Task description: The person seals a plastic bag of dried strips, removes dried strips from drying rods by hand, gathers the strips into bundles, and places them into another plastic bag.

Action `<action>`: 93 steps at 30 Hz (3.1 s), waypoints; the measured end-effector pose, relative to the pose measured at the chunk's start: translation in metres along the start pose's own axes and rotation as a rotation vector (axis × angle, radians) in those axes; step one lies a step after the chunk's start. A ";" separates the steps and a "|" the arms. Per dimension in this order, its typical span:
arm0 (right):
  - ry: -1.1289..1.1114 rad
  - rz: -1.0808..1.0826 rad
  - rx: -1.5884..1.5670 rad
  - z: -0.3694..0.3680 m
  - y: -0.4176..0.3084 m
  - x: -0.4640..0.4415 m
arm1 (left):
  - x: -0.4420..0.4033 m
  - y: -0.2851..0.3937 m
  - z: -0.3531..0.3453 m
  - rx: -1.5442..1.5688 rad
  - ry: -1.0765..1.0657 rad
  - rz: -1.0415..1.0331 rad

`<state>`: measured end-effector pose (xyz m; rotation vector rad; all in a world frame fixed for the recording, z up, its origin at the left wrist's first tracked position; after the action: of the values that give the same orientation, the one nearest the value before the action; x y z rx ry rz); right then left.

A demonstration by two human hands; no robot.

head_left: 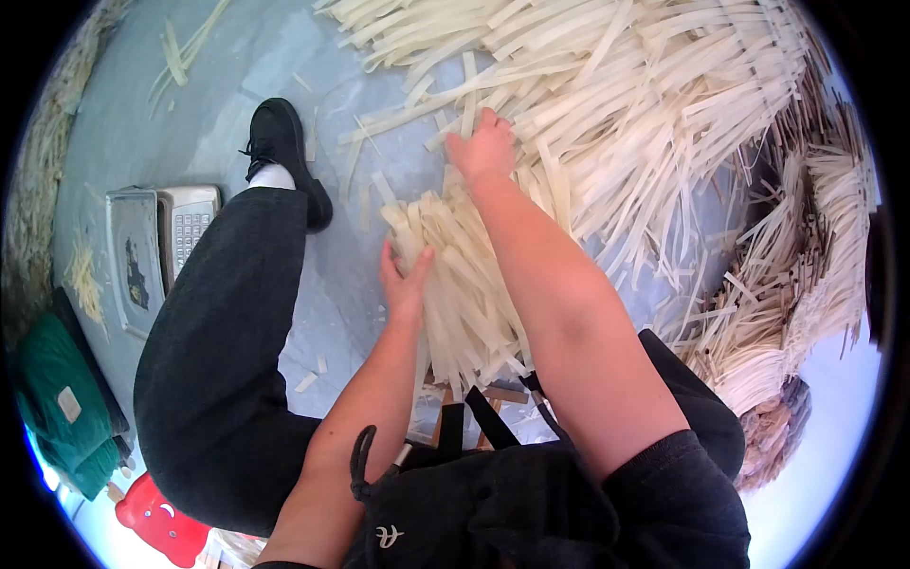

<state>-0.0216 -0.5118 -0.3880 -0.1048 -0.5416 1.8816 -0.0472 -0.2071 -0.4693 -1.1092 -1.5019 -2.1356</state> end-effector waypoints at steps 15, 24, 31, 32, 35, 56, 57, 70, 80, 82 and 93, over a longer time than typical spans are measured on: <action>-0.439 0.411 -0.987 0.082 -0.142 0.052 | 0.007 0.015 0.003 -0.093 0.035 -0.017; -0.930 0.186 -1.024 0.200 -0.031 0.116 | 0.007 0.020 -0.005 0.008 -0.024 -0.037; -1.070 -0.100 -0.862 0.206 0.064 0.169 | -0.011 0.005 -0.004 -0.038 -0.021 -0.056; -0.930 -0.180 -0.815 0.197 0.095 0.167 | -0.009 0.004 -0.007 -0.038 -0.032 -0.060; -0.807 -0.262 -0.678 0.170 0.155 0.184 | -0.001 0.014 -0.006 -0.012 -0.029 -0.055; -0.314 0.858 -0.055 0.271 0.099 0.262 | -0.015 0.028 0.006 -0.159 0.030 -0.214; -0.307 0.862 -0.056 0.275 0.097 0.265 | -0.006 0.041 0.015 -0.278 0.176 -0.271; -0.786 0.010 -0.772 0.235 0.124 0.261 | 0.184 0.049 -0.162 -1.215 -0.784 -1.302; -0.387 0.243 -0.085 0.149 0.153 0.151 | 0.161 0.112 -0.093 -0.843 -0.520 -0.979; -0.276 0.061 -0.215 0.133 0.177 0.112 | 0.127 0.133 -0.031 -0.492 0.056 -0.967; -0.601 -0.152 -0.070 0.064 0.150 0.152 | 0.027 -0.003 -0.009 -0.222 -0.055 -0.024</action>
<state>-0.2298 -0.4356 -0.3647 0.4588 -0.9923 1.7315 -0.0706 -0.2095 -0.4529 -1.2372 -1.3316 -2.3511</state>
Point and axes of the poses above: each hand's wrist, its own x-axis away from the middle knuckle, its own z-axis out of the back of the hand, y = z × x, the point moved 10 cm from there along -x, towards the middle knuckle, and after that the axes turned 3 degrees about -x, right-handed, at the moved point
